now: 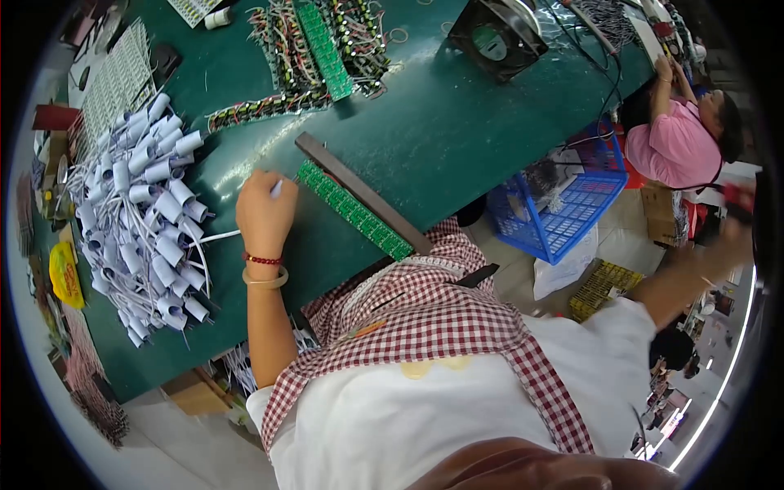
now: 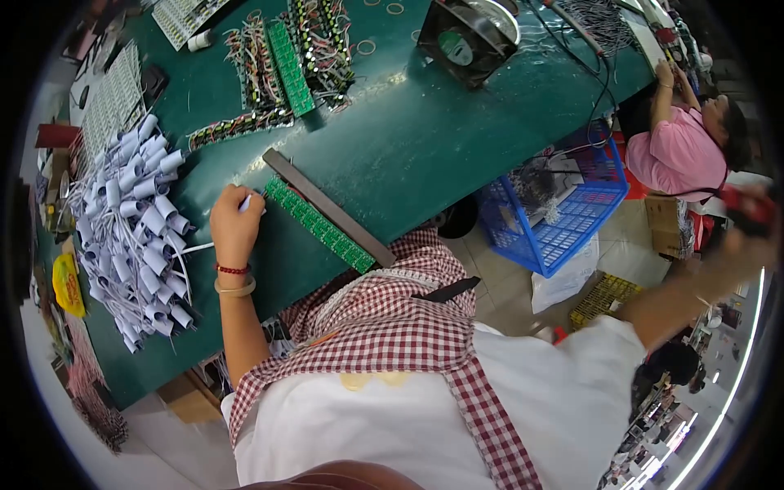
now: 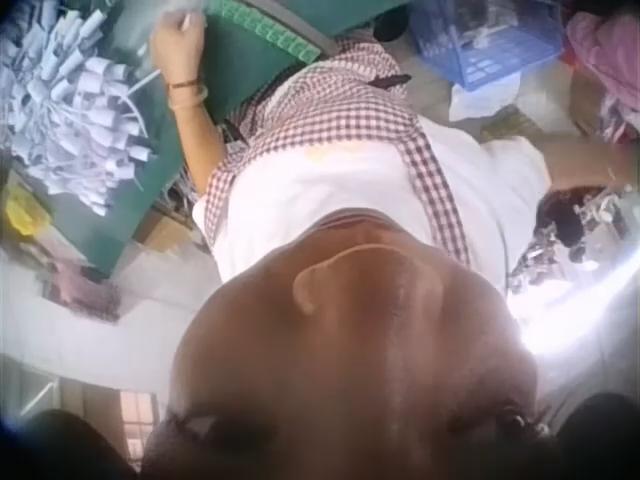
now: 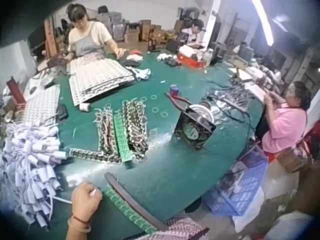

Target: The person assembles LED light strips by attaching white plastic housings to them with a heat gun or soldering tool.

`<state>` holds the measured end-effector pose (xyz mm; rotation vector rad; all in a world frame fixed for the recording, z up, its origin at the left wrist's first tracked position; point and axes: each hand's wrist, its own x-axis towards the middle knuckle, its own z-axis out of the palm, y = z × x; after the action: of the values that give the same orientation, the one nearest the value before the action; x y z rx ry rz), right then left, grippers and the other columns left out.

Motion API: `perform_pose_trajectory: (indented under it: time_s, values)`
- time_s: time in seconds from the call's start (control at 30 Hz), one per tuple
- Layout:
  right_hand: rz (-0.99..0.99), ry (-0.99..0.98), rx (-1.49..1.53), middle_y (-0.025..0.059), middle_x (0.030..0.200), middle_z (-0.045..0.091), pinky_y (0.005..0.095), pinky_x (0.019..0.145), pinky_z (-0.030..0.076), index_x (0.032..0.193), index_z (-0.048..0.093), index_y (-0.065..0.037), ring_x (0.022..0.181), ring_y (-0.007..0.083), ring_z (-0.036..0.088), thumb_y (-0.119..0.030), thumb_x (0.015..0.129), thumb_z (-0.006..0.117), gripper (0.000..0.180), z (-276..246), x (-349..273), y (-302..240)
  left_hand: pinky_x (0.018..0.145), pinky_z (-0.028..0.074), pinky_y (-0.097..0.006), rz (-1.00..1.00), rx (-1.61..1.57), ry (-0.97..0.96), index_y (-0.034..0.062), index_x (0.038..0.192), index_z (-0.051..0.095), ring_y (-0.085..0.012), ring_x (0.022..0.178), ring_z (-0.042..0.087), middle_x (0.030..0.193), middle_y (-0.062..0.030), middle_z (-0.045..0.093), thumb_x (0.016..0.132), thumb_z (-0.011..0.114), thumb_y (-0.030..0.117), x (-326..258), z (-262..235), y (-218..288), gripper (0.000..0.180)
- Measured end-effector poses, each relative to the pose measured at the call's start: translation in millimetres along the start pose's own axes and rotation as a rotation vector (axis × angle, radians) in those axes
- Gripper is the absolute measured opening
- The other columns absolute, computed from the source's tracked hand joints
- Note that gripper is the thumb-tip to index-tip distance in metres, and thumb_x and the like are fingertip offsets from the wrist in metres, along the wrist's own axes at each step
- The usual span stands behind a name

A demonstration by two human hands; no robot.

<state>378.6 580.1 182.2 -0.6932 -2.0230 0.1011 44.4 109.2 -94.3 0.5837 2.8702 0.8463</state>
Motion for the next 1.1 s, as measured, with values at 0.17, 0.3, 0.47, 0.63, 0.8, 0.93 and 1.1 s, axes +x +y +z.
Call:
perform_pose_trajectory:
  time_s: [0.17,0.3,0.47,0.63,0.8,0.93,1.1]
  values:
    - [0.452,-0.078,0.874,0.0048,0.062,0.058,0.0216,0.042,0.04,0.093,0.06,0.001,0.045,0.0097,0.049,-0.019,0.085,0.066,0.022,170.9,-111.1,-46.6,0.069,0.046,-0.044,-0.015,-0.007,-0.062,0.0021,0.076,0.064,-0.0379,0.079,0.057,0.081,-0.0161,0.058,0.076,0.057,0.022,8.4,1.7,7.6,0.022]
    - [0.641,-0.437,0.587,0.0032,0.055,0.055,0.0233,0.038,0.039,0.078,0.06,-0.003,0.04,0.0096,0.049,-0.025,0.08,0.071,0.026,246.0,-106.5,-31.0,0.069,0.046,-0.044,-0.025,-0.004,-0.025,0.003,0.076,0.065,-0.0383,0.079,0.057,0.082,-0.0164,0.059,0.076,0.057,0.024,5.3,6.9,0.1,0.022]
    - [0.584,-0.161,0.868,0.0053,0.056,0.057,0.0232,0.037,0.04,0.081,0.061,-0.002,0.039,0.0108,0.049,-0.019,0.08,0.072,0.02,237.9,-119.7,-59.2,0.069,0.046,-0.045,-0.002,0.012,-0.002,0.0036,0.076,0.065,-0.0385,0.079,0.058,0.08,-0.0169,0.06,0.076,0.057,0.024,3.6,6.6,-9.0,0.022]
    - [0.675,-0.176,0.72,0.0058,0.059,0.058,0.0228,0.037,0.041,0.084,0.061,-0.002,0.042,0.0109,0.051,-0.016,0.077,0.075,0.02,253.6,-127.8,-43.7,0.07,0.048,-0.046,0.033,0.007,-0.007,0.004,0.077,0.067,-0.0379,0.08,0.059,0.082,-0.0187,0.062,0.075,0.056,0.026,12.6,6.2,-6.4,0.024]
    - [0.656,-0.096,0.946,0.0081,0.06,0.057,0.0255,0.043,0.041,0.091,0.059,0.002,0.042,0.0127,0.047,-0.009,0.083,0.066,0.015,223.3,-140.7,-77.3,0.07,0.049,-0.046,-0.06,0.056,-0.009,0.0043,0.076,0.067,-0.0366,0.081,0.06,0.083,-0.0176,0.063,0.075,0.055,0.024,6.5,4.9,-3.7,0.024]
    - [0.59,-0.145,1.045,0.0085,0.061,0.056,0.0256,0.044,0.039,0.097,0.057,0.003,0.042,0.0121,0.044,-0.01,0.087,0.061,0.017,206.1,-158.8,-91.4,0.071,0.049,-0.045,0.023,0.06,-0.024,0.0035,0.083,0.065,-0.0349,0.084,0.06,0.085,-0.0154,0.063,0.077,0.059,0.027,0.1,-1.8,-8.0,0.025]
    - [0.59,-0.154,1.031,0.0085,0.061,0.055,0.0254,0.045,0.039,0.101,0.055,0.003,0.043,0.0121,0.043,-0.01,0.088,0.059,0.019,199.7,-163.5,-99.6,0.069,0.047,-0.041,0.067,0.065,0.057,0.0028,0.098,0.058,-0.0318,0.078,0.058,0.083,-0.0125,0.06,0.079,0.065,0.029,-18.7,-15.5,-17.9,0.033]
